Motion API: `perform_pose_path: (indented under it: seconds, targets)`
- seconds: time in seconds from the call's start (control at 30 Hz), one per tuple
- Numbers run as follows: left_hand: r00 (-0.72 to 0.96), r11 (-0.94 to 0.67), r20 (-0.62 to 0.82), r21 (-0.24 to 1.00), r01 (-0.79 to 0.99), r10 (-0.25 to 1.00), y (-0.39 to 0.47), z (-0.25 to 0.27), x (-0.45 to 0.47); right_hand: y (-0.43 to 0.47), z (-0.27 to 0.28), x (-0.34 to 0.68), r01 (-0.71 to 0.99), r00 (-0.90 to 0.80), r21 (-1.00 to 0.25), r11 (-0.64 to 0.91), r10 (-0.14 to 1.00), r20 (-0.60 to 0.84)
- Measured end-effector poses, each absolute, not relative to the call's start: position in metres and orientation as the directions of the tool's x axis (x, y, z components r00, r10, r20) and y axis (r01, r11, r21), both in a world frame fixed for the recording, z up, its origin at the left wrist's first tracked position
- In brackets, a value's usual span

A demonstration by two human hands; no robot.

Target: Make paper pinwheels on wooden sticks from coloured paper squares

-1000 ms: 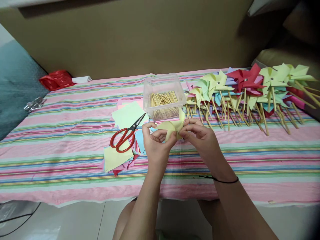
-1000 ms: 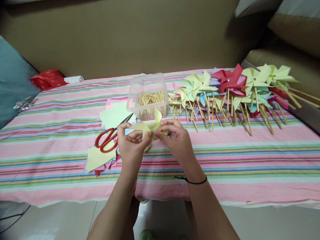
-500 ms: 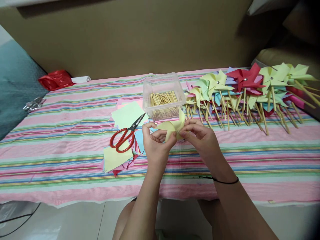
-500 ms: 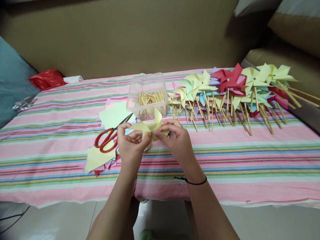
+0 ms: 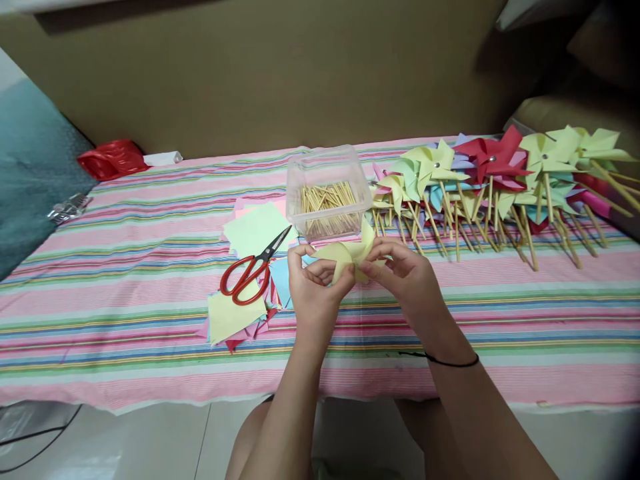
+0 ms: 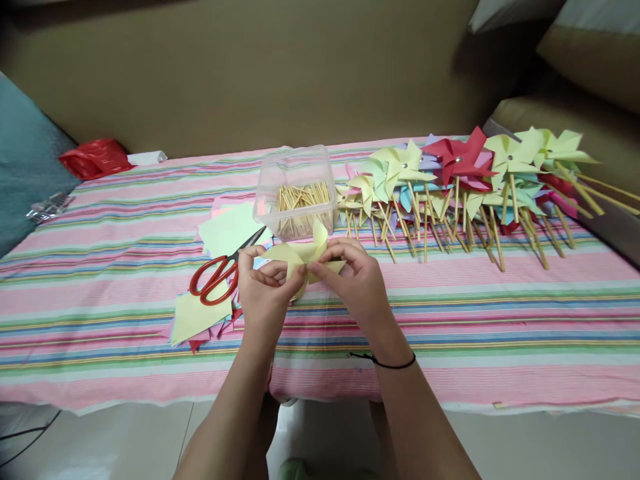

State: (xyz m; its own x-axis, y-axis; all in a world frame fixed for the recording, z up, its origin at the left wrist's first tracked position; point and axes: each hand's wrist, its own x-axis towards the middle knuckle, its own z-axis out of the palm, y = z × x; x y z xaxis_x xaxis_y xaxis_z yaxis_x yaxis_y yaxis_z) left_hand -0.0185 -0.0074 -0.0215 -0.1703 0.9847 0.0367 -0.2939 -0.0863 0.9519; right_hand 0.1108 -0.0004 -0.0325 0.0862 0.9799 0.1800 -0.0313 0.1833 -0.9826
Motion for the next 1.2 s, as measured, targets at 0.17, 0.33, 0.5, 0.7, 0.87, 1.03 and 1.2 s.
perform_pose_path:
  seconds: [0.17, 0.33, 0.5, 0.7, 0.87, 1.03, 1.2]
  targets:
    - [-0.145, -0.082, 0.039, 0.948, -0.308, 0.989, -0.009, -0.021, -0.017, -0.003, -0.028, 0.111, -0.224, 0.037, -0.970, 0.092, 0.996, 0.086]
    - [-0.107, -0.054, 0.022, 0.949, -0.310, 0.994, -0.008, -0.020, -0.019, -0.006, -0.025, 0.115, -0.219, 0.032, -0.972, 0.084, 0.996, 0.079]
    - [-0.085, -0.024, 0.001, 0.963, -0.267, 0.996, -0.007, -0.021, -0.023, -0.007, -0.024, 0.116, -0.146, 0.044, -0.985, 0.093, 0.995, 0.088]
    - [-0.059, 0.019, -0.037, 0.964, -0.267, 0.998, -0.006, -0.022, -0.025, -0.007, -0.022, 0.116, -0.142, 0.051, -0.987, 0.080, 0.996, 0.074]
    - [-0.050, 0.007, -0.023, 0.956, -0.295, 0.998, -0.004, -0.022, -0.025, -0.007, -0.021, 0.115, -0.169, 0.046, -0.982, 0.087, 0.996, 0.080]
    - [-0.075, -0.017, -0.006, 0.952, -0.306, 0.997, -0.006, -0.023, -0.025, -0.006, -0.024, 0.117, -0.158, 0.049, -0.984, 0.078, 0.996, 0.071]
    - [-0.053, -0.018, 0.001, 0.948, -0.319, 0.999, -0.007, -0.022, -0.025, -0.006, -0.026, 0.118, -0.152, 0.050, -0.985, 0.076, 0.996, 0.069]
